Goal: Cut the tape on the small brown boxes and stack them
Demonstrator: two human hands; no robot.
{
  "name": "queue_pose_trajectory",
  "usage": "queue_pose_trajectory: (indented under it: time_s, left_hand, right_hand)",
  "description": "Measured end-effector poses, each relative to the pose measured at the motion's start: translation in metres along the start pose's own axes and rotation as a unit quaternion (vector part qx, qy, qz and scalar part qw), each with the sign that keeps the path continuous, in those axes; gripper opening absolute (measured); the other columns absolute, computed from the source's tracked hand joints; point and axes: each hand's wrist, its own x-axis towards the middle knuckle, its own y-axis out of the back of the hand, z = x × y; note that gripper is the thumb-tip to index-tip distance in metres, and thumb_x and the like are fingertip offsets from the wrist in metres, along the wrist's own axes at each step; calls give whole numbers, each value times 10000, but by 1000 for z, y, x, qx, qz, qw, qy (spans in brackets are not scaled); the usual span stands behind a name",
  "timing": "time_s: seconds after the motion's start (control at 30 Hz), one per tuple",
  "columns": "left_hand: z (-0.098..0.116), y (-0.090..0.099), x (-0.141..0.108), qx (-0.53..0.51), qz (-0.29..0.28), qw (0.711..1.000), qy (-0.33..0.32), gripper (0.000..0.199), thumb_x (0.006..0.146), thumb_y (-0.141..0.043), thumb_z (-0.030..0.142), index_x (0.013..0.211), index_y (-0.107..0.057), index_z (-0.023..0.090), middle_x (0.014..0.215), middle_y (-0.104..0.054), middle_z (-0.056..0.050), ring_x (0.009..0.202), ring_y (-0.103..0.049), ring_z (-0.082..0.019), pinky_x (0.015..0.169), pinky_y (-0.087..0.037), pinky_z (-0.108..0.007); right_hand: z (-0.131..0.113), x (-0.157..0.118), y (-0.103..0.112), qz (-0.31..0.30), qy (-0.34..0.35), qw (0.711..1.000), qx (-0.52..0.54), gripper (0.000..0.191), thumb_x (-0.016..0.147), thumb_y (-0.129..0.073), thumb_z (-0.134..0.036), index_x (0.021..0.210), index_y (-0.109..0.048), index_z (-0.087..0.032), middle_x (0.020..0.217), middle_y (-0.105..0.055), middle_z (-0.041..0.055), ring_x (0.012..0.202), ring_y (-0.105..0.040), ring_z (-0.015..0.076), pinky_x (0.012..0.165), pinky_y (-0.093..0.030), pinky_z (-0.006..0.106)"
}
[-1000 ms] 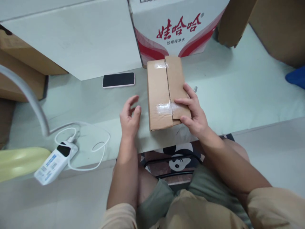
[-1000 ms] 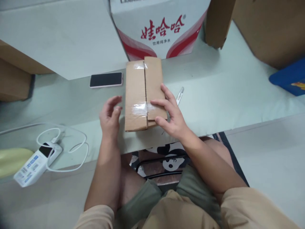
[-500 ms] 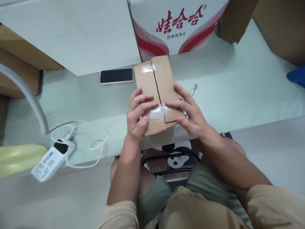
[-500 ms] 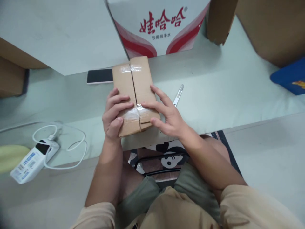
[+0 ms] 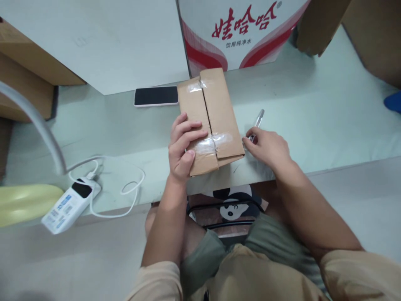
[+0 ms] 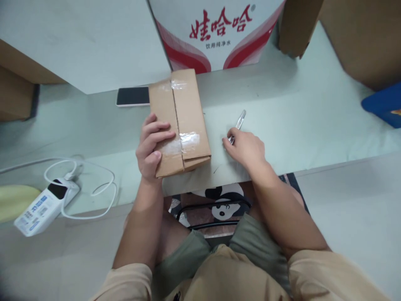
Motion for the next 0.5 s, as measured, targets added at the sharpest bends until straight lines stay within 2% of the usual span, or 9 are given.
queue_pose_trajectory:
  time_s: [0.07, 0.13, 0.23, 0.3, 0.4, 0.5]
  left_hand:
    - [0, 0, 0, 11, -2, 1000, 10, 585, 941, -343, 715, 1087, -741, 312, 1204, -670, -51, 1421, -479, -333, 1273, -296, -563]
    - [0, 0, 0, 18, -3, 1000, 15, 594, 940, -341, 720, 1082, -742, 305, 1200, -669, -55, 1423, -477, -337, 1271, -300, -565]
    - [1, -1, 0, 8, 1, 1000, -6, 553, 965, -342, 672, 1114, -735, 312, 1217, -671, -50, 1417, -486, -326, 1267, -310, -554]
    - [0, -1, 0, 0, 5, 1000, -17, 531, 977, -344, 653, 1132, -729, 322, 1222, -670, -43, 1412, -494, -317, 1264, -316, -548]
    - [-1, -1, 0, -10, 10, 1000, -27, 512, 983, -356, 646, 1140, -726, 329, 1222, -663, -32, 1409, -500, -315, 1261, -322, -547]
    - [1, -4, -1, -4, 11, 999, -35, 491, 993, -361, 607, 1143, -726, 315, 1236, -661, -27, 1417, -497, -315, 1259, -330, -542]
  right_hand:
    - [-2, -1, 2, 23, 8, 998, 49, 231, 864, -572, -434, 894, -704, -247, 755, -712, 66, 666, -609, 235, 606, -425, 350]
    - [-3, -2, 4, 42, 26, 988, 148, 244, 865, -569, -421, 960, -707, -243, 764, -710, 46, 702, -635, 221, 667, -474, 366]
    - [-2, -4, 2, 48, 79, 940, 329, 316, 866, -490, -308, 1096, -694, -237, 810, -705, 24, 792, -677, 194, 758, -528, 361]
    - [-2, -4, -2, 56, 116, 907, 400, 378, 828, -492, -240, 1160, -673, -238, 856, -708, 15, 847, -690, 182, 791, -546, 355]
    - [-3, -4, -8, 115, 145, 897, 401, 396, 793, -639, -272, 1188, -647, -248, 840, -692, -7, 800, -667, 173, 768, -546, 353]
    - [-5, -7, -6, 239, 152, 885, 369, 321, 794, -730, -377, 1081, -648, -259, 751, -598, -31, 674, -563, 147, 674, -495, 333]
